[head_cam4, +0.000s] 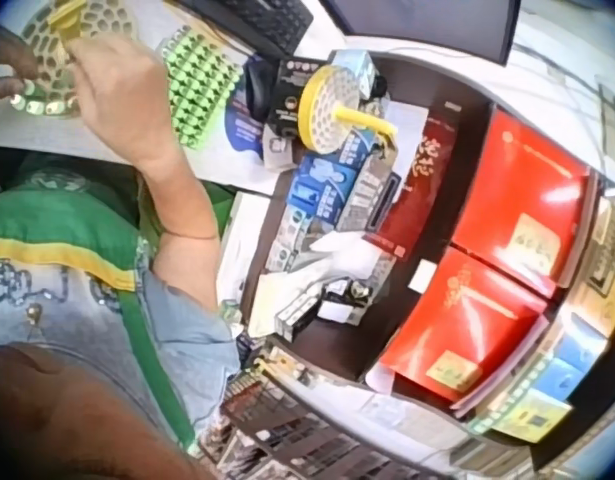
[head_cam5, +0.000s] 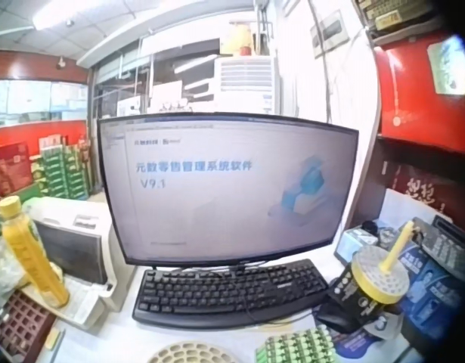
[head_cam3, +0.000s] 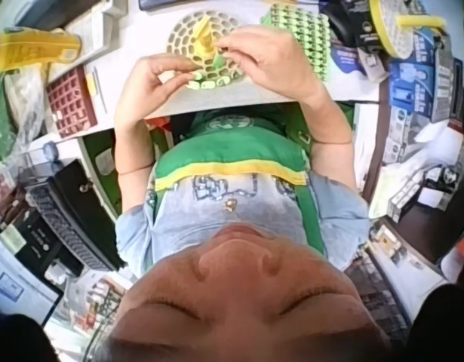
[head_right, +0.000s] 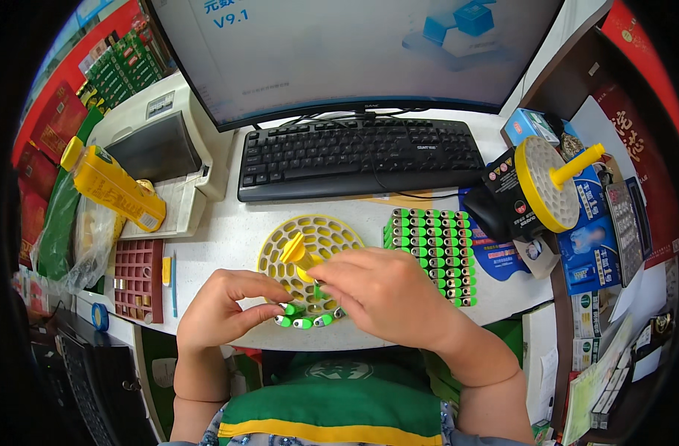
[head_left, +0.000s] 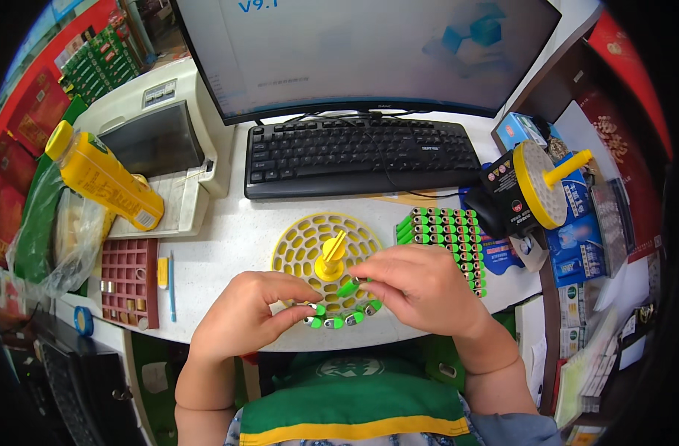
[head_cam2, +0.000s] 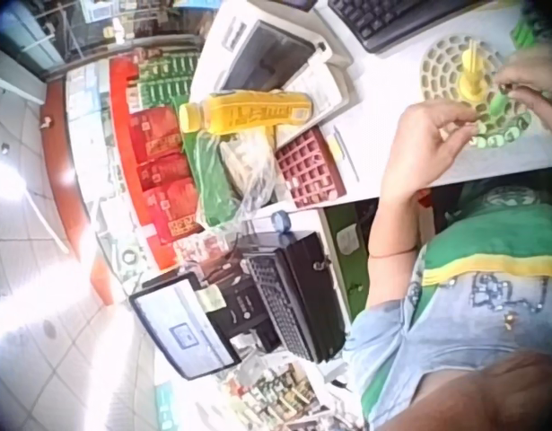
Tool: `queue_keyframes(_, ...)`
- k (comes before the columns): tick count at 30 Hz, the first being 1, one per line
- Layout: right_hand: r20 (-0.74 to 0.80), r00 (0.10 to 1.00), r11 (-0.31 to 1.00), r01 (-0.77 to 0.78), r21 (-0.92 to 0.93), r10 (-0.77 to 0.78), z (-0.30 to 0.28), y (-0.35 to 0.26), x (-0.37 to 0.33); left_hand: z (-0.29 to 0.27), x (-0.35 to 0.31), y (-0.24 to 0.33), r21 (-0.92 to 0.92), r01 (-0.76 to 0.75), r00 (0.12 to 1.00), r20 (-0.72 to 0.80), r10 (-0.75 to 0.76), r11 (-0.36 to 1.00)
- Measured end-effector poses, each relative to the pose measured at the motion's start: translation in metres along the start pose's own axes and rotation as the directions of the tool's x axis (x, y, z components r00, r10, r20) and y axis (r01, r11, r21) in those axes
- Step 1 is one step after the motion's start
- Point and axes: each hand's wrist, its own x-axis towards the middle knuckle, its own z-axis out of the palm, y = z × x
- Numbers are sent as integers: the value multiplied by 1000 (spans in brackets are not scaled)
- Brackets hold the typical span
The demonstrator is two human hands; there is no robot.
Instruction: The person opens a box of green cylindrical batteries and places them one by one into a yellow circular plastic holder with multiple slots. The person continues filling the holder until it is full, then sets it aside and begins filling a second identical holder.
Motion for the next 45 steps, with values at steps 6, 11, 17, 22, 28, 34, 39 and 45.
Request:
queue_keyframes(6, -12, 1000, 1000, -15, 4, 15, -14, -7, -4, 3, -1, -1, 73, -2, 1000, -22, 3, 997)
queue_keyframes(11, -10, 1000, 999, 18, 43, -17, -10, -14, -3, 3, -2, 0, 91, -4, 999, -34, 7, 996)
queue_keyframes(17, 2, 999, 998, 50, 22, -51, -1, -15, -2, 2, -3, 0, 103, -7, 999, -32, 10, 995)
queue_keyframes(22, 52, 997, 998, 63, -13, -63, 7, -13, -5, 3, -4, -4, 141, -54, 998, -34, 60, 988)
queue_keyframes(28, 95, 994, 998, 54, -32, -51, 10, -10, -8, 0, -1, 2, 225, -109, 994, 8, 110, 968)
queue_keyframes(34, -58, 998, 995, -32, -90, 27, -17, -4, -11, -4, 1, -1, 273, -192, 981, 72, 179, 942)
queue_keyframes(39, -130, 985, 987, -124, -101, 111, -36, -2, -19, -9, 9, 4, 382, -266, 959, 200, 201, 885)
queue_keyframes(45, -205, 972, 984, -142, -110, 118, -46, 0, -30, -4, 5, -5, 364, -311, 950, 126, 284, 878)
